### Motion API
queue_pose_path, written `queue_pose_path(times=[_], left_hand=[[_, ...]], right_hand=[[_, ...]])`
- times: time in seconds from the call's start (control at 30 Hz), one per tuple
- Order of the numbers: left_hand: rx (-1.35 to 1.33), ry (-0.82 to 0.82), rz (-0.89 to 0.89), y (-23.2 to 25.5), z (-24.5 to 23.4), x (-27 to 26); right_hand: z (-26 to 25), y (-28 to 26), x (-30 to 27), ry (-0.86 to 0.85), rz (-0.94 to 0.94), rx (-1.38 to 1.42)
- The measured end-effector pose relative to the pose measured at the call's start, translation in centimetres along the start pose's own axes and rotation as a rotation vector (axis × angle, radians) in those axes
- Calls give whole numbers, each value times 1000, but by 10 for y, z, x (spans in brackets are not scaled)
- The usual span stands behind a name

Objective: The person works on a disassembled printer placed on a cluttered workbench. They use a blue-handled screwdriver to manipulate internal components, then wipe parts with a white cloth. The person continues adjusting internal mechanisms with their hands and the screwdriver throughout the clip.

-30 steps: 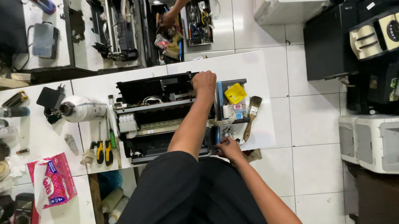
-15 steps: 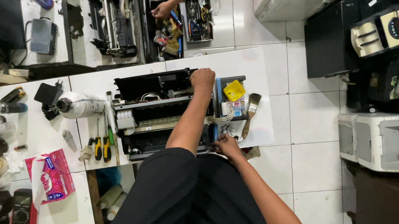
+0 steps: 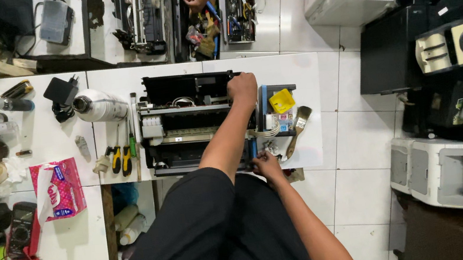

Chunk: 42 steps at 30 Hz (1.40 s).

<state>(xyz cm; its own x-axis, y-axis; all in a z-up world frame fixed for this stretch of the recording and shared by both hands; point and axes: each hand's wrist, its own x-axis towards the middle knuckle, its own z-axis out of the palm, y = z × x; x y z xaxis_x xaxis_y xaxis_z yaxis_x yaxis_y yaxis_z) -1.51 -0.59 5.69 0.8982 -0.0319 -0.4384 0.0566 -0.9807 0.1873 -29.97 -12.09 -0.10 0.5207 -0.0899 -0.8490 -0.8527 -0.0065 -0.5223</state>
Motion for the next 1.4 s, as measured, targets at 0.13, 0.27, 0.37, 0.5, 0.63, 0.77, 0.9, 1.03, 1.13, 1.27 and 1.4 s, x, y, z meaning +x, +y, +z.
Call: queue_pose_path(times=[0.13,0.27,0.37,0.5,0.63,0.77,0.9,1.03,1.13,1.27,1.4], left_hand=[[52,-46,47,10,4,14],[45,-71,13,15,4,27],[75,-78,37,16,16,35],[-3,-9,101,-2,3,14],[-286,77,129,-46,-61,-88],[-567,173,185,-78,-61,-168],[-565,303,309,-105,-41,-210],[-218,477,296,-146,-23,-202],[-103,465,270,-162,-32,-216],[-99,461,256,-179,-17,-219],[-113,402,258,-184,-5,-205]], right_hand=[[3,3,-17,47,23,37],[6,-12,-41,43,12,100],[11,-12,-41,92,26,138],[6,-11,-44,161,57,246],[-6,-56,-52,176,-33,267],[1,-102,-27,365,-255,63],[13,-183,12,453,-863,-560],[48,-238,56,449,-713,-754],[55,-248,88,416,-459,-810],[62,-248,107,466,-391,-833],[76,-266,72,455,-279,-844]])
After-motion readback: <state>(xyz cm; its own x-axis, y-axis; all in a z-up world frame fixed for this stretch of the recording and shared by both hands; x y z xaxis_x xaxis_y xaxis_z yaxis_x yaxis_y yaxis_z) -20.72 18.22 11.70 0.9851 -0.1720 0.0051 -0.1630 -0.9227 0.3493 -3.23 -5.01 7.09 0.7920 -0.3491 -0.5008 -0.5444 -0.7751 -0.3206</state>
